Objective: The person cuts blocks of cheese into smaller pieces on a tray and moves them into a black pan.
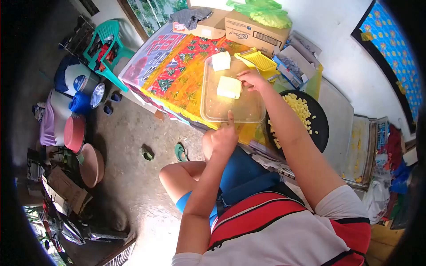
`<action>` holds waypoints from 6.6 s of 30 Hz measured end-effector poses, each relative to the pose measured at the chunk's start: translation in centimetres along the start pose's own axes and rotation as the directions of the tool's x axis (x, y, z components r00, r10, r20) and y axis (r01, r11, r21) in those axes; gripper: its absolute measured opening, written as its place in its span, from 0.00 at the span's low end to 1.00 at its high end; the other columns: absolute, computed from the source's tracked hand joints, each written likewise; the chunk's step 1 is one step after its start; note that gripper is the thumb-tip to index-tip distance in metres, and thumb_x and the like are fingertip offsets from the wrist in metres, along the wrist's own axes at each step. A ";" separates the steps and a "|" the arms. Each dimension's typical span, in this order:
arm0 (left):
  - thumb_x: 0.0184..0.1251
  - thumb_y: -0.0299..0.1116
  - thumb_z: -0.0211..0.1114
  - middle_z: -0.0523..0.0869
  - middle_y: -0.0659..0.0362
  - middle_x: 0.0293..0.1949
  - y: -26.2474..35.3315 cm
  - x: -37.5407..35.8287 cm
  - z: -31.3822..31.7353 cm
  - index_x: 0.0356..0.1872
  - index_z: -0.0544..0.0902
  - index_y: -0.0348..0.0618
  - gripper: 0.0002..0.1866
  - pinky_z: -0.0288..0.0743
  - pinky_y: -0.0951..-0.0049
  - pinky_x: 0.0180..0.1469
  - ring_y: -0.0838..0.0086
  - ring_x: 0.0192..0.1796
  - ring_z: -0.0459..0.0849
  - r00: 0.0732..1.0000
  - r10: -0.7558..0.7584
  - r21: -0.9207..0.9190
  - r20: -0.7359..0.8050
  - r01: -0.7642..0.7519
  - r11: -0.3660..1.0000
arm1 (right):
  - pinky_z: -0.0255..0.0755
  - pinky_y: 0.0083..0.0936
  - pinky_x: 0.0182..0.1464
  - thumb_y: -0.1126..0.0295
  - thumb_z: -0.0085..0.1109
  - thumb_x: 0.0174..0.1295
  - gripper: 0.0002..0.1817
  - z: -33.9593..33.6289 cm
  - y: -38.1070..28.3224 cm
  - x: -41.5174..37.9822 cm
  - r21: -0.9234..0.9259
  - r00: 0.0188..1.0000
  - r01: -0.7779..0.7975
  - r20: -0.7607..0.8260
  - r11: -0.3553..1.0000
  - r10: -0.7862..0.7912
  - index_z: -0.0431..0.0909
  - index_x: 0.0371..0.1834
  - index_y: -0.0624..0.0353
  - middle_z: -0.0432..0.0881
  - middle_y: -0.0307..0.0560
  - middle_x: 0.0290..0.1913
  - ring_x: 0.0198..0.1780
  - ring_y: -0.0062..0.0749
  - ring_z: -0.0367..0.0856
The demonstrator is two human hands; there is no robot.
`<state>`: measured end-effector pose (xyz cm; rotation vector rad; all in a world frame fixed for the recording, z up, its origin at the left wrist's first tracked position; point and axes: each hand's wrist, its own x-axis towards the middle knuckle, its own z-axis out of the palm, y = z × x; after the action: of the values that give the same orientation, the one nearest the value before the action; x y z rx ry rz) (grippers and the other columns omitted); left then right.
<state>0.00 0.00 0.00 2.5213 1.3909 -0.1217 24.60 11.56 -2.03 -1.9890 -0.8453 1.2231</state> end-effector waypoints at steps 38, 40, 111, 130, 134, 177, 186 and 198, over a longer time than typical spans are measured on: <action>0.62 0.33 0.54 0.85 0.41 0.31 -2.3 0.9 2.3 0.67 0.67 0.47 0.28 0.79 0.50 0.41 0.48 0.36 0.86 0.980 0.032 -0.276 -0.195 -0.086 0.957 | 0.78 0.32 0.39 0.50 0.70 0.52 0.50 4.3 1.7 -5.2 0.105 0.989 0.146 -0.029 0.984 -0.143 0.52 0.74 0.53 0.73 0.46 0.52 0.42 0.30 0.78; 0.62 0.34 0.55 0.85 0.41 0.31 -2.0 0.6 2.3 0.66 0.67 0.46 0.29 0.79 0.50 0.41 0.47 0.36 0.85 0.973 0.027 -0.300 -0.227 -0.097 0.949 | 0.79 0.32 0.38 0.51 0.70 0.53 0.48 4.5 2.0 -4.7 0.109 0.988 0.155 -0.022 0.982 -0.154 0.53 0.73 0.54 0.73 0.47 0.51 0.42 0.31 0.78; 0.65 0.41 0.54 0.86 0.47 0.30 0.3 1.1 2.6 0.68 0.65 0.52 0.29 0.80 0.52 0.35 0.53 0.33 0.86 0.978 -0.081 -0.391 -0.193 -0.001 0.921 | 0.75 0.30 0.51 0.61 0.64 0.60 0.18 4.2 3.1 -3.8 0.679 0.985 0.041 0.096 0.733 -0.143 0.75 0.50 0.55 0.82 0.44 0.46 0.47 0.30 0.81; 0.64 0.37 0.55 0.86 0.47 0.34 2.0 0.5 3.8 0.68 0.67 0.59 0.28 0.79 0.50 0.33 0.50 0.30 0.85 0.944 -0.057 -0.401 -0.325 -0.083 0.912 | 0.76 0.33 0.49 0.65 0.63 0.59 0.17 0.9 3.9 -5.9 0.635 0.983 0.157 -0.031 0.756 -0.178 0.74 0.48 0.58 0.81 0.44 0.42 0.45 0.34 0.82; 0.63 0.36 0.55 0.87 0.52 0.35 2.4 0.5 4.5 0.70 0.64 0.58 0.31 0.79 0.55 0.24 0.57 0.24 0.85 0.913 -0.008 -0.293 -0.408 -0.122 0.948 | 0.75 0.32 0.49 0.62 0.65 0.60 0.20 0.6 2.8 -7.5 0.621 0.969 0.235 -0.091 0.748 -0.229 0.72 0.52 0.55 0.80 0.42 0.44 0.45 0.32 0.82; 0.66 0.37 0.52 0.84 0.41 0.24 1.5 1.0 1.1 0.68 0.66 0.50 0.27 0.78 0.49 0.31 0.48 0.26 0.84 0.942 -0.130 -0.371 -0.309 0.006 0.929 | 0.66 0.38 0.64 0.63 0.68 0.48 0.45 1.3 1.2 -8.7 -0.643 0.868 0.336 -0.071 0.688 -0.491 0.58 0.72 0.44 0.68 0.53 0.66 0.65 0.48 0.68; 0.66 0.37 0.51 0.84 0.42 0.24 1.6 1.2 1.2 0.70 0.61 0.50 0.30 0.78 0.50 0.31 0.49 0.27 0.85 0.964 -0.125 -0.297 -0.234 0.052 0.954 | 0.62 0.43 0.66 0.76 0.52 0.52 0.39 1.7 2.5 -4.5 -0.751 0.731 0.392 -0.097 0.532 -0.676 0.62 0.70 0.31 0.64 0.53 0.69 0.66 0.52 0.65; 0.65 0.38 0.52 0.85 0.45 0.26 1.7 1.4 1.7 0.71 0.60 0.49 0.32 0.79 0.52 0.31 0.51 0.27 0.85 0.969 -0.105 -0.276 -0.224 0.040 0.960 | 0.61 0.44 0.68 0.77 0.52 0.53 0.36 1.5 2.0 -4.5 -0.776 0.737 0.359 -0.105 0.519 -0.667 0.68 0.66 0.28 0.64 0.50 0.70 0.67 0.53 0.64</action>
<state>2.21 -0.17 -1.57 2.3159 1.4737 0.3445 22.04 7.11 -1.91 -2.1493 -1.7391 0.0620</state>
